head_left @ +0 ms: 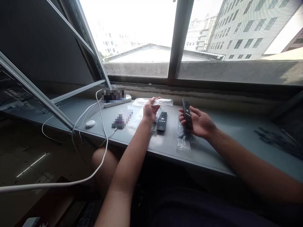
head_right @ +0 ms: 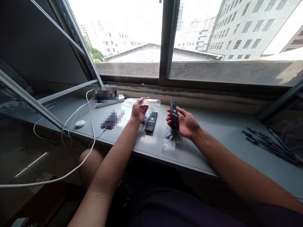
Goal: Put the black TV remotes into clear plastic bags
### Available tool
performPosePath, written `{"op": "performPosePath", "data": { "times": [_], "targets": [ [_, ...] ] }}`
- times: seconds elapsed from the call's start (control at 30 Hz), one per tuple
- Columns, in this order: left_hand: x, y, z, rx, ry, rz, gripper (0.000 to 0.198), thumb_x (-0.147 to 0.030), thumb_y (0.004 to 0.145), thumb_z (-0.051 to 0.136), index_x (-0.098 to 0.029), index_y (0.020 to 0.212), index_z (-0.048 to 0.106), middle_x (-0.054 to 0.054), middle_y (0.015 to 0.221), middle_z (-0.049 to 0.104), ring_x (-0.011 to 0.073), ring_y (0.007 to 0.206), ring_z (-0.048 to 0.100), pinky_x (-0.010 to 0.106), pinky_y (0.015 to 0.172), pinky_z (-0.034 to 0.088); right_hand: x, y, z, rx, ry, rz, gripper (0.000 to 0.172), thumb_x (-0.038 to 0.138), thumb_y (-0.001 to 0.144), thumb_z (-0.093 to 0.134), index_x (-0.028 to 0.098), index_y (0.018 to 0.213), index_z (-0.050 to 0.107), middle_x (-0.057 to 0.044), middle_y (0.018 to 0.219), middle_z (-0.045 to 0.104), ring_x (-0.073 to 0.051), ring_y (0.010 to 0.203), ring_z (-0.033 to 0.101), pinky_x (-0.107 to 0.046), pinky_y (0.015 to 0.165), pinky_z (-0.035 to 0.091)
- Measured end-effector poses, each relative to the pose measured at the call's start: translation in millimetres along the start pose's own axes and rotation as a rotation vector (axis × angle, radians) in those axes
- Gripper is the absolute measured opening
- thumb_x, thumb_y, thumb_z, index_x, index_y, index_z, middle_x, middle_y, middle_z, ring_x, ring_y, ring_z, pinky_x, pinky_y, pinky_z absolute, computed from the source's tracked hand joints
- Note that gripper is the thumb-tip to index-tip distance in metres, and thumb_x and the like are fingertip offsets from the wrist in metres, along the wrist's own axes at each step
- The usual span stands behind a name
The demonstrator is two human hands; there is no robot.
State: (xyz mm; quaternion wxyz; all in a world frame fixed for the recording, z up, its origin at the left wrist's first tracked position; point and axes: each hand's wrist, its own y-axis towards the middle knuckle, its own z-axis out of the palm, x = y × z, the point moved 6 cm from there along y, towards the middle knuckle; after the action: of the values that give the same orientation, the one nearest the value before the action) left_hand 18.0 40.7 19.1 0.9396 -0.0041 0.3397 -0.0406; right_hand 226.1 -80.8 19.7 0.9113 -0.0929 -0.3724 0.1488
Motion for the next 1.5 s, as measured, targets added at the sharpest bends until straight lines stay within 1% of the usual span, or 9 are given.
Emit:
{"op": "performPosePath", "data": {
  "times": [0.1,0.3,0.37,0.5,0.67,0.93,1.27,1.4,1.5],
  "targets": [
    [0.0,-0.1,-0.5,-0.008,0.012,-0.003,0.007,-0.018,0.101,0.074,-0.016,0.107,0.078,0.01,0.117,0.087,0.0123,0.081,0.078,0.02,0.071,0.06,-1.3,-0.8,1.7,-0.012,-0.001,0.021,0.042,0.048,0.118,0.045,0.02,0.136,0.071,-0.014,0.111,0.078,-0.023,0.084,0.074,-0.032,0.06,0.067],
    [0.0,-1.0,0.0,-0.014,0.026,-0.005,0.011,-0.018,0.101,0.072,-0.017,0.11,0.078,0.01,0.117,0.087,0.013,0.084,0.078,0.021,0.072,0.06,-3.0,-1.9,5.2,0.113,0.04,0.055,0.037,0.037,0.119,0.041,0.023,0.136,0.072,-0.004,0.087,0.065,-0.014,0.054,0.051,-0.019,0.035,0.043],
    [0.1,-0.9,0.1,-0.011,0.031,0.0,0.008,-0.018,0.101,0.072,-0.017,0.107,0.078,0.01,0.116,0.087,0.0129,0.084,0.078,0.021,0.072,0.06,-3.1,-3.0,5.8,0.13,0.049,0.062,0.035,0.037,0.117,0.045,0.021,0.136,0.07,-0.002,0.084,0.062,-0.013,0.052,0.048,-0.019,0.036,0.046],
    [1.2,0.3,-0.5,-0.007,0.032,-0.002,0.007,-0.019,0.101,0.073,-0.016,0.106,0.077,0.011,0.118,0.087,0.0139,0.089,0.08,0.02,0.073,0.059,-2.7,-5.9,6.8,0.085,0.118,0.08,0.039,0.046,0.116,0.053,0.018,0.139,0.067,-0.003,0.086,0.062,-0.015,0.062,0.06,-0.02,0.046,0.058],
    [1.3,1.2,-0.7,0.0,0.024,0.004,0.003,-0.018,0.101,0.073,-0.018,0.101,0.076,0.009,0.113,0.087,0.0124,0.084,0.078,0.019,0.072,0.06,-2.7,-5.7,4.8,0.016,0.098,0.095,0.042,0.047,0.118,0.047,0.019,0.144,0.063,-0.013,0.107,0.073,-0.02,0.077,0.073,-0.028,0.057,0.069],
    [0.8,0.3,-0.6,-0.005,0.034,0.003,0.004,-0.018,0.101,0.072,-0.016,0.099,0.076,0.01,0.115,0.086,0.0132,0.086,0.078,0.021,0.074,0.059,-4.7,-1.6,4.8,0.108,0.096,0.088,0.031,0.032,0.116,0.046,0.021,0.139,0.063,-0.006,0.093,0.066,-0.015,0.059,0.056,-0.021,0.04,0.053],
    [1.4,0.9,-2.0,-0.001,0.034,0.003,0.003,-0.018,0.101,0.075,-0.017,0.099,0.077,0.01,0.116,0.087,0.0132,0.086,0.079,0.021,0.074,0.06,-2.8,1.4,-5.7,-0.039,-0.045,0.016,0.04,0.004,0.091,0.068,0.023,0.126,0.071,-0.011,0.105,0.08,-0.024,0.086,0.08,-0.036,0.071,0.076],
    [2.3,2.0,-2.9,-0.002,0.046,0.0,0.005,-0.019,0.102,0.074,-0.017,0.105,0.078,0.01,0.118,0.087,0.0145,0.093,0.081,0.02,0.075,0.06,0.7,6.8,-9.6,-0.004,-0.308,-0.151,0.037,0.005,0.086,0.083,0.027,0.115,0.074,-0.01,0.114,0.085,-0.028,0.11,0.084,-0.04,0.089,0.075],
    [2.6,2.8,-3.2,0.0,0.053,0.003,0.007,-0.02,0.102,0.074,-0.017,0.107,0.078,0.01,0.119,0.087,0.0147,0.094,0.081,0.021,0.076,0.06,9.2,3.7,-7.2,-0.008,-0.562,-0.431,0.036,0.022,0.082,0.099,0.027,0.112,0.08,-0.007,0.114,0.086,-0.029,0.116,0.082,-0.047,0.103,0.07]
  ]
}}
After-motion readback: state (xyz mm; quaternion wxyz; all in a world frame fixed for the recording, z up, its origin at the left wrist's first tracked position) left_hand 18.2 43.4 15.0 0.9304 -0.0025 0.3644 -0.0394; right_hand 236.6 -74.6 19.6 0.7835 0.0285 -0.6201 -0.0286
